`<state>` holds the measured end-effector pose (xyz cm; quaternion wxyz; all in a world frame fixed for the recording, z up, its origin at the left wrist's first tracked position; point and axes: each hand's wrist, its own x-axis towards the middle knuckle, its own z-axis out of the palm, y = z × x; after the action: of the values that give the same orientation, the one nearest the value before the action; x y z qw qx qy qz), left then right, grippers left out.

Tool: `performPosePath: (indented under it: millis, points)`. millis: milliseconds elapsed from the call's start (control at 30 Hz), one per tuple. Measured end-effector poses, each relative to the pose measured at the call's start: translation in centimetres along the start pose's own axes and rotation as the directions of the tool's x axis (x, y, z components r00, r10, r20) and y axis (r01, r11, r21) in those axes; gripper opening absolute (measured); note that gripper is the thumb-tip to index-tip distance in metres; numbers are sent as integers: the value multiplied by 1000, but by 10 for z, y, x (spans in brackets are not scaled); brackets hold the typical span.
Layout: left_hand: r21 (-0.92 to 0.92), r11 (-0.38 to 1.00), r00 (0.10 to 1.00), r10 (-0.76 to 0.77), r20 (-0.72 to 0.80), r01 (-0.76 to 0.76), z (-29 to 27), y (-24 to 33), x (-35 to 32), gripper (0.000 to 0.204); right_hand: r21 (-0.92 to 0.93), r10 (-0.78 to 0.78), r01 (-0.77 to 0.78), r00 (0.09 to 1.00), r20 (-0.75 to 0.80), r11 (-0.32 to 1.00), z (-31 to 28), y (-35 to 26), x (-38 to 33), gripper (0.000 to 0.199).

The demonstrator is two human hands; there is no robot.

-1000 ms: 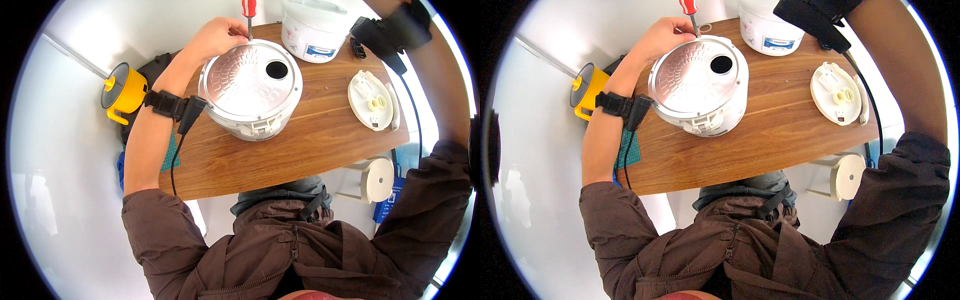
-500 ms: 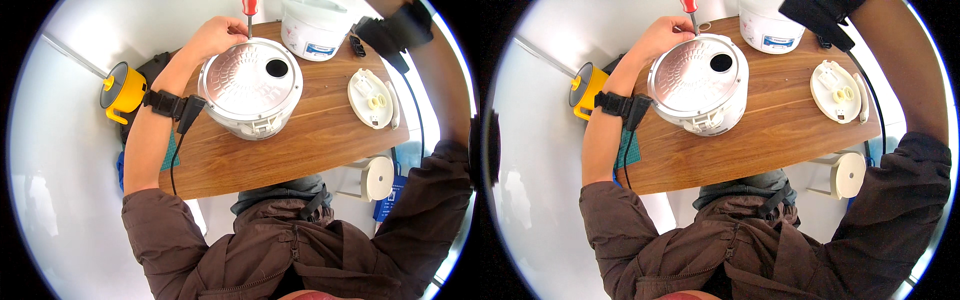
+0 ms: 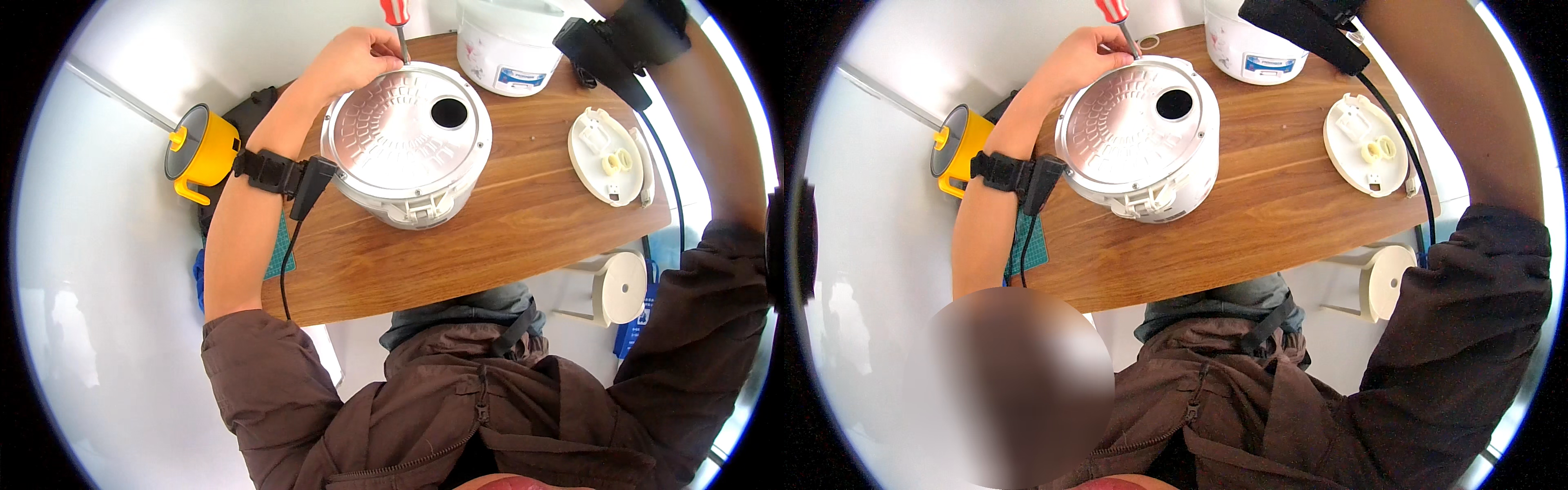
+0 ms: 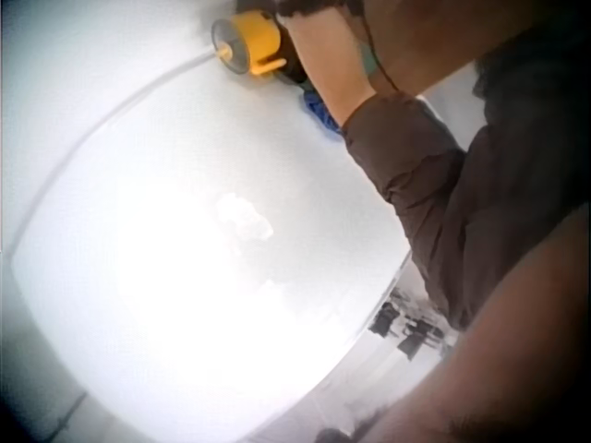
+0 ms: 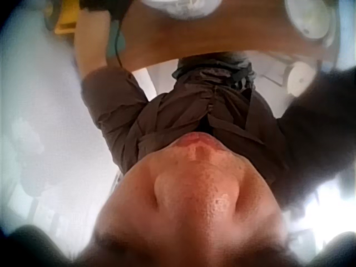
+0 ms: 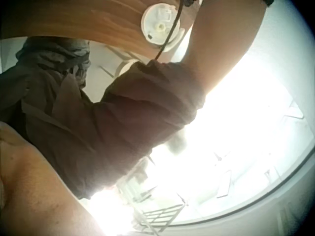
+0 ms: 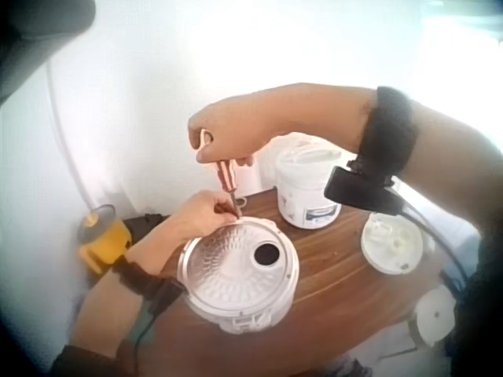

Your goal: The person assembles a white rice cooker by placing the lid on the body and securing it with multiple screws using a screwdriver. They repeatedly pick up screws, align them, and tighten them into the lid.

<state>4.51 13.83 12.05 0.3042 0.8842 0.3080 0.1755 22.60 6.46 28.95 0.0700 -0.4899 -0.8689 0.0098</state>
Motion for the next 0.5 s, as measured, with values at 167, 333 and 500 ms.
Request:
performPosePath:
  millis: [167, 333, 500]
  points:
    - [-26, 999, 999, -28, 29, 29, -1, 0, 1, 13, 22, 114, -113, 991, -64, 993, -5, -18, -23, 46]
    - [43, 999, 999, -8, 49, 6, -2, 12, 2, 15, -48, 203, -216, 960, -194, 975, 1, -7, -24, 45]
    - [45, 998, 999, 42, 15, -43, -4, 7, -11, 19, 140, 132, -54, 759, -638, 989, -5, 5, -79, 41]
